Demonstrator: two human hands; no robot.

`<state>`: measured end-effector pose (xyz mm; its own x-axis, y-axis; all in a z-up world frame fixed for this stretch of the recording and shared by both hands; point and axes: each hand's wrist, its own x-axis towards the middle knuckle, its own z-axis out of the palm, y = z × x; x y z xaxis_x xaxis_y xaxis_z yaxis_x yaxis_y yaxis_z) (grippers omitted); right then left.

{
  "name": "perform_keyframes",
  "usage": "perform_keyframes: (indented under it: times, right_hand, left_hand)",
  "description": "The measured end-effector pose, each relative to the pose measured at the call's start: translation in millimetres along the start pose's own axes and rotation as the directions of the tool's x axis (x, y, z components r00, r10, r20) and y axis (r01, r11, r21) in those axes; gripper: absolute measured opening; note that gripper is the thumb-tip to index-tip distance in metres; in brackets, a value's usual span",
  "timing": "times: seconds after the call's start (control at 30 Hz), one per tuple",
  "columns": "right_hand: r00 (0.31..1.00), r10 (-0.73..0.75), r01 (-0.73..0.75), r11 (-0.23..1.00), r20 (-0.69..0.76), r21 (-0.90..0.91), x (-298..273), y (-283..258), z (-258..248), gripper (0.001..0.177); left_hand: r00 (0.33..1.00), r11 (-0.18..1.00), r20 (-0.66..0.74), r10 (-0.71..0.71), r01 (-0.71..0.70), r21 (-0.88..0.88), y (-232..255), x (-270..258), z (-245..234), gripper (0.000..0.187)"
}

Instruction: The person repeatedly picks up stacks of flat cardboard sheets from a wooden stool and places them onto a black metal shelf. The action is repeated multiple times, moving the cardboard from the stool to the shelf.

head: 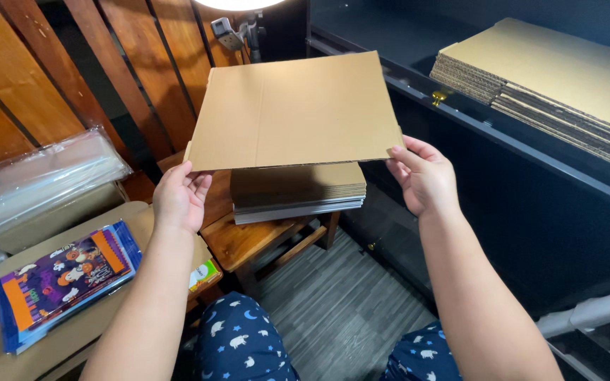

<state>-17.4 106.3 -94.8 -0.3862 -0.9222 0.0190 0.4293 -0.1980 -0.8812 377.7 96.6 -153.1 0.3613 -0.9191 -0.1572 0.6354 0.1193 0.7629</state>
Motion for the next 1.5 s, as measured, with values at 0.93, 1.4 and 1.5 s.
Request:
perform_keyframes:
  times: [0.93, 1.4, 1.5]
  right_hand:
    - [0.975, 0.22, -0.223, 0.966, -0.033, -0.135, 78.1, 134.3, -50.9, 0.036]
    - [0.96, 0.268, -0.274, 0.958, -0.083, -0.083, 101.8, 161.9, -73.6, 0.039]
    - [0.958, 0.274, -0.28, 0.957, -0.088, -0.074, 94.1, 159.7, -74.1, 0.041]
  left_hand:
    - [0.988, 0.981, -0.143, 0.058, -0.03, 0.192, -109.0, 50.7, -68.0, 0.022]
    - [0.989, 0.986, -0.143, -0.032, 0.055, 0.16, -116.3, 45.5, -53.4, 0.022]
    - [0.988, 0.986, -0.141, -0.06, 0.08, 0.143, -118.3, 47.9, -55.9, 0.024]
